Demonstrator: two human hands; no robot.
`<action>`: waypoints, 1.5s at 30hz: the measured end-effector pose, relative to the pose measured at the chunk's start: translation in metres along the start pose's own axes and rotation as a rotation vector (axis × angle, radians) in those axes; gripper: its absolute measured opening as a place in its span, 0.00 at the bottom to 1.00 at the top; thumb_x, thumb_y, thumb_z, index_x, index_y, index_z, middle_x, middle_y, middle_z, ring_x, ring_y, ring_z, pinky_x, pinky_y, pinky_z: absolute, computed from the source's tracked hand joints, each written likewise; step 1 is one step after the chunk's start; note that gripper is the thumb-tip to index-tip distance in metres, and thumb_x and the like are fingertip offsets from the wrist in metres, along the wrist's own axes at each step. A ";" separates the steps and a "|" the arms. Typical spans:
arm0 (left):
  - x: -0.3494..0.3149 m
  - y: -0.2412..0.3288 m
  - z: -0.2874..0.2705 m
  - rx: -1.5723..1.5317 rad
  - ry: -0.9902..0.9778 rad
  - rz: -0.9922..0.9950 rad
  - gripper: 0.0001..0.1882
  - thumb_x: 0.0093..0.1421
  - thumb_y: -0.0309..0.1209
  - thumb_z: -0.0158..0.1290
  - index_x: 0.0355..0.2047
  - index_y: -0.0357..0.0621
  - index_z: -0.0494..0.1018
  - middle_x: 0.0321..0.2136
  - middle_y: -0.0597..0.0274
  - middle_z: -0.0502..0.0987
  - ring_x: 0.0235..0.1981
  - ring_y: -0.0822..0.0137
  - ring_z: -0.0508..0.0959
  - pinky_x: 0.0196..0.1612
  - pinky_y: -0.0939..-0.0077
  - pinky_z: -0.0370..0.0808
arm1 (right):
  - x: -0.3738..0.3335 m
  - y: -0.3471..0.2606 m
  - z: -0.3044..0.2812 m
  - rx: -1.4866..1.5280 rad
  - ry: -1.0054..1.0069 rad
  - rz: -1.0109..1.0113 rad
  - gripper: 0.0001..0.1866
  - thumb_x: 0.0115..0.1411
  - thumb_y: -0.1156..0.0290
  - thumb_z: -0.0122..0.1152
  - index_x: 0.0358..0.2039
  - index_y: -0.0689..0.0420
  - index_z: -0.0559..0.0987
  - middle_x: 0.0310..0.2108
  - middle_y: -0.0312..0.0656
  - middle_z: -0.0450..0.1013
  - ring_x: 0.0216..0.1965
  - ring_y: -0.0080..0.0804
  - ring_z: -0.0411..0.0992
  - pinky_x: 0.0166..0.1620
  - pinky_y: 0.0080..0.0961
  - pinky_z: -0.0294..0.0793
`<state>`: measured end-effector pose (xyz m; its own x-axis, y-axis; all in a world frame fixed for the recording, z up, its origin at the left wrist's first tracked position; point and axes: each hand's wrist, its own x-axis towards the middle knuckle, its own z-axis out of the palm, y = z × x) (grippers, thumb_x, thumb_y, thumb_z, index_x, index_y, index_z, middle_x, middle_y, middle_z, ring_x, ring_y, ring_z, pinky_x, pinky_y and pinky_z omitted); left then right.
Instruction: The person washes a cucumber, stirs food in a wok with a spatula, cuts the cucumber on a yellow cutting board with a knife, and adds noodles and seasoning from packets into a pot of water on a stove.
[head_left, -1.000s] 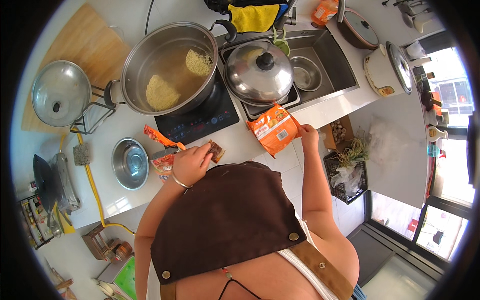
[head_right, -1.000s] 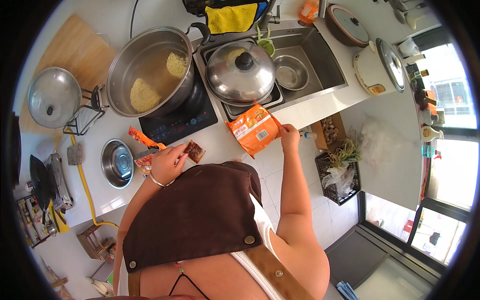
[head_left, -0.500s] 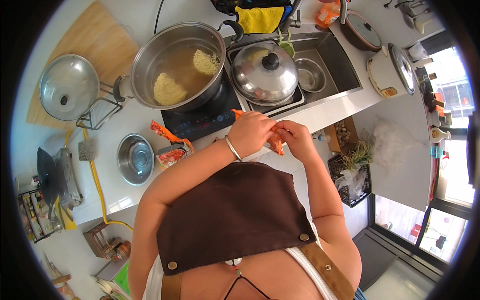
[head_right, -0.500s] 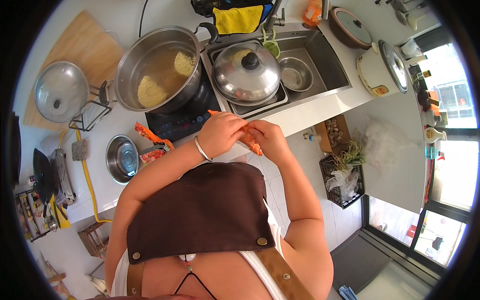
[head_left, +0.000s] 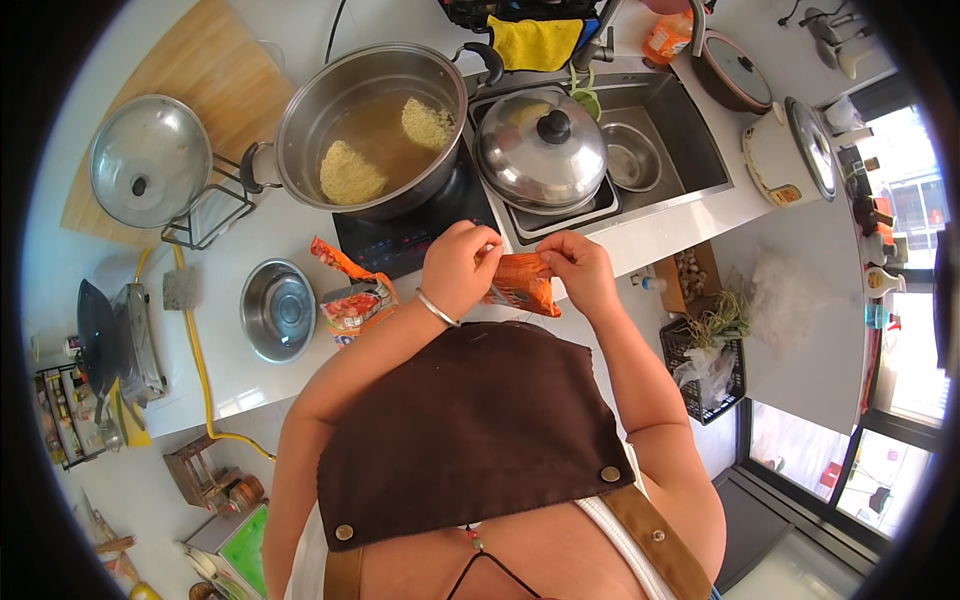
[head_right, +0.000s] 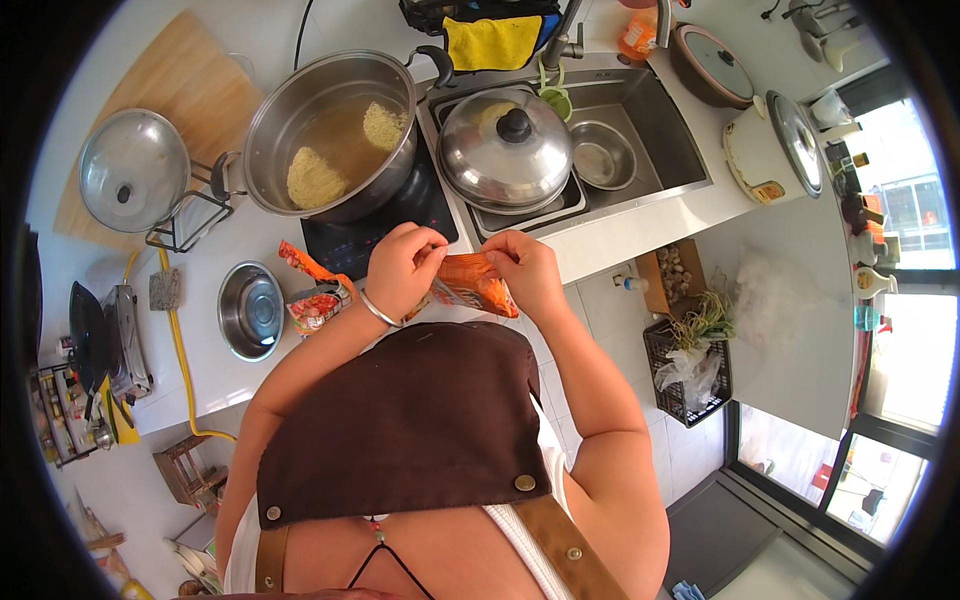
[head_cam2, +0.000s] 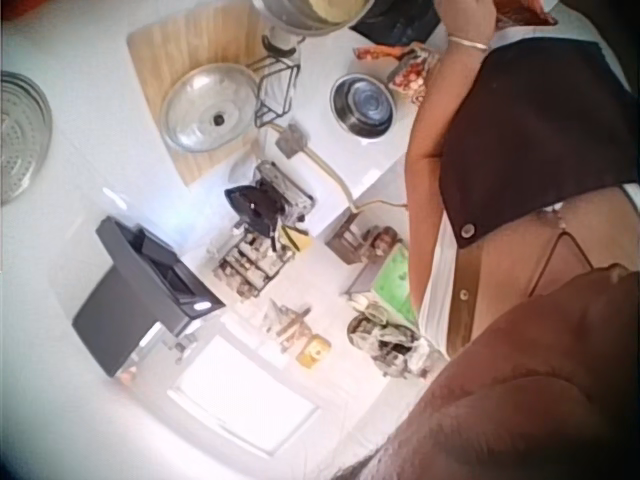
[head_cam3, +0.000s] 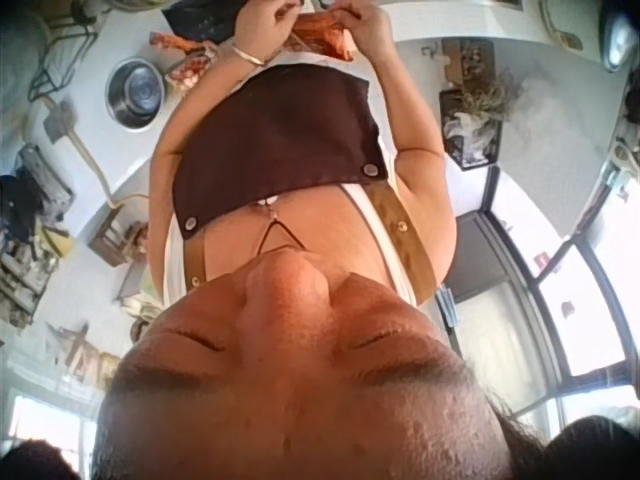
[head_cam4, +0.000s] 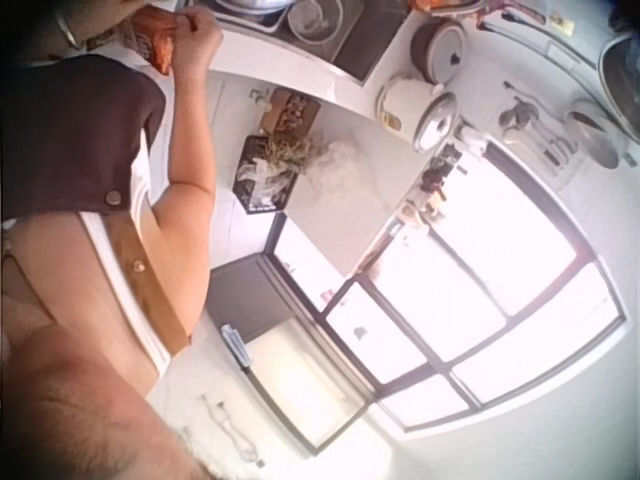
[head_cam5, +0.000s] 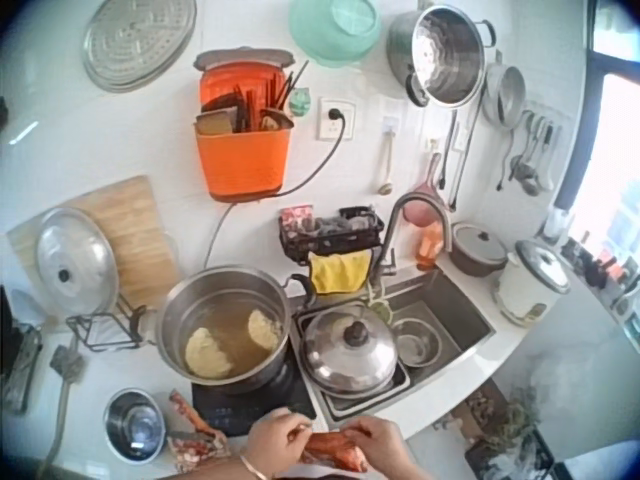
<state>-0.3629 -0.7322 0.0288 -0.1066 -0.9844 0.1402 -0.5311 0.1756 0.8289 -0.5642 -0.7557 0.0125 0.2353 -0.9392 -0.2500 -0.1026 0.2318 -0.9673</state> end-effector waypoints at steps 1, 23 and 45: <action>-0.003 -0.001 0.000 -0.002 0.016 -0.046 0.06 0.51 0.26 0.57 0.30 0.43 0.77 0.26 0.59 0.74 0.27 0.58 0.75 0.32 0.67 0.72 | 0.001 0.001 -0.001 0.002 -0.012 0.003 0.04 0.59 0.82 0.54 0.34 0.66 0.77 0.30 0.37 0.75 0.29 0.20 0.73 0.35 0.17 0.75; 0.004 -0.015 0.046 0.092 -0.022 0.421 0.06 0.44 0.28 0.58 0.16 0.42 0.71 0.18 0.59 0.70 0.20 0.55 0.73 0.24 0.64 0.70 | -0.013 0.001 0.002 -0.770 0.049 -0.500 0.02 0.48 0.75 0.57 0.20 0.56 0.75 0.20 0.39 0.69 0.22 0.34 0.69 0.25 0.29 0.69; 0.001 0.020 0.013 -0.200 0.031 0.353 0.01 0.55 0.23 0.51 0.27 0.39 0.71 0.25 0.55 0.71 0.26 0.53 0.71 0.31 0.63 0.68 | -0.038 -0.024 0.005 -0.398 0.040 -0.449 0.25 0.46 0.72 0.71 0.46 0.58 0.75 0.41 0.43 0.74 0.46 0.39 0.69 0.47 0.30 0.70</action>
<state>-0.3842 -0.7293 0.0382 -0.2259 -0.8647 0.4486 -0.2918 0.4994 0.8157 -0.5663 -0.7244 0.0446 0.3033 -0.9341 0.1886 -0.3579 -0.2951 -0.8859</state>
